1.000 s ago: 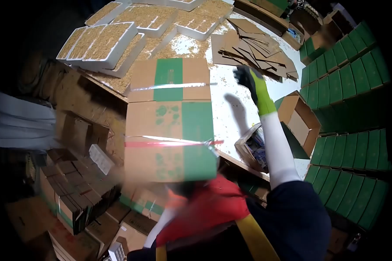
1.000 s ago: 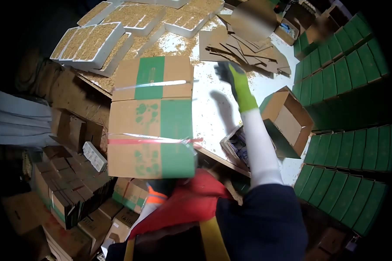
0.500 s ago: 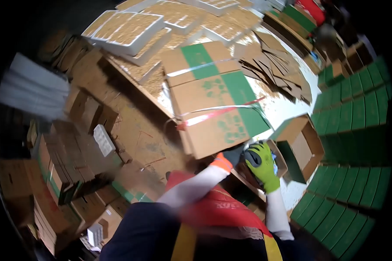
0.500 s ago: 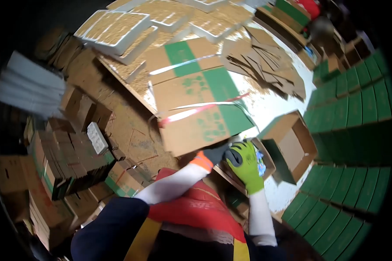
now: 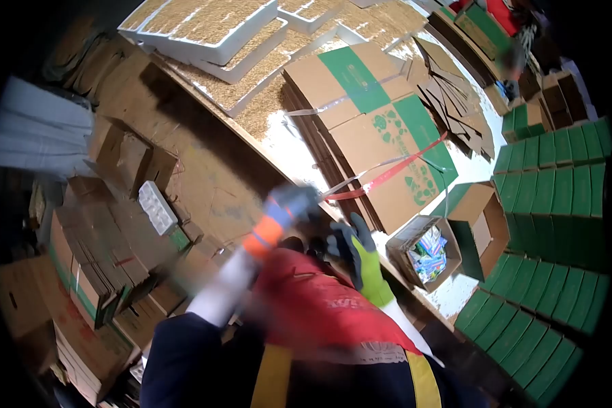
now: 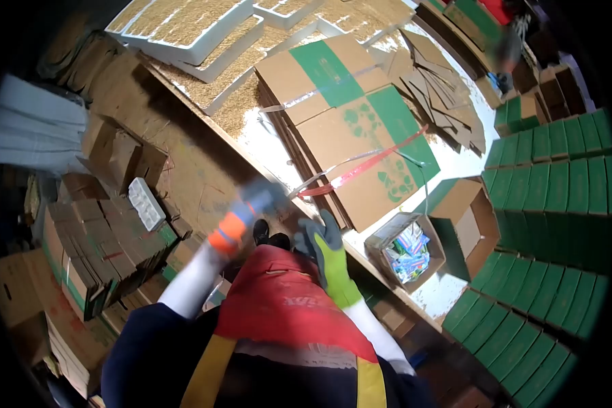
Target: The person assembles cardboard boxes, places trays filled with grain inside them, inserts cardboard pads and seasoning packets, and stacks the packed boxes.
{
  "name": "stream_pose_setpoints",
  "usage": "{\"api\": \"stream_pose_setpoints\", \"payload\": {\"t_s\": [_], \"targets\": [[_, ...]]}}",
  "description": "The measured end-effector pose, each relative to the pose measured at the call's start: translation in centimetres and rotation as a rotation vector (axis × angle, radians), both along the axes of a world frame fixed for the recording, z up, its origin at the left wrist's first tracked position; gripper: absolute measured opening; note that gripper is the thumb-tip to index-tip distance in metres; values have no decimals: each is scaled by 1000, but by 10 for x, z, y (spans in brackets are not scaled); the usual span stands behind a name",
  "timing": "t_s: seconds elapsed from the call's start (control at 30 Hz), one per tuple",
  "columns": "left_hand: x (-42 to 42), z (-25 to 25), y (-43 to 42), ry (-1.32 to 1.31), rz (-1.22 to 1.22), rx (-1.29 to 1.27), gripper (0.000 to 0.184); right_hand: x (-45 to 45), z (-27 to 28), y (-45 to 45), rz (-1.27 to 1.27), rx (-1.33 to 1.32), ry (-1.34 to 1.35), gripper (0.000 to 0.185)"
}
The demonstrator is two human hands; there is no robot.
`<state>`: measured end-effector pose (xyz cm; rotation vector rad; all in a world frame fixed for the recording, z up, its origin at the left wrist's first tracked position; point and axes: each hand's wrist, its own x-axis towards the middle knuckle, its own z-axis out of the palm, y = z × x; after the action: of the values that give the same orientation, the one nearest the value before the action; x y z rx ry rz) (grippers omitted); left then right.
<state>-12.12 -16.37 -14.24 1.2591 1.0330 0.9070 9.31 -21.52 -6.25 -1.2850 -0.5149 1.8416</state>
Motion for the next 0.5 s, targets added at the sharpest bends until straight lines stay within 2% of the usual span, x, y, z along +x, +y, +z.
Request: {"api": "stream_pose_setpoints", "payload": {"t_s": [0.03,0.07,0.1,0.13,0.17,0.27,0.3,0.37,0.43,0.5], "targets": [[-11,10,35,-81,266,66,36,-16,1,7,-100,-123,32,52],[-23,20,70,-140,525,155,51,-28,-8,17,-145,-170,39,38],[-35,24,101,74,611,407,63,-39,-23,24,-154,-162,32,38],[-38,21,130,183,659,491,69,-47,-41,28,-215,-111,-25,32],[-39,-12,160,78,566,526,77,-55,-48,32,-272,-54,-86,26],[-11,-8,136,126,378,400,85,-73,-66,45,-294,51,-166,20],[-7,-1,111,146,294,314,87,-76,-80,46,-318,102,-226,20],[3,-5,71,32,-106,-86,85,-80,-108,51,-281,351,-552,16],[16,-2,49,529,-171,268,86,-74,-135,53,-15,422,-825,20],[33,-4,37,638,4,339,77,-70,-139,45,169,517,-955,21]]}}
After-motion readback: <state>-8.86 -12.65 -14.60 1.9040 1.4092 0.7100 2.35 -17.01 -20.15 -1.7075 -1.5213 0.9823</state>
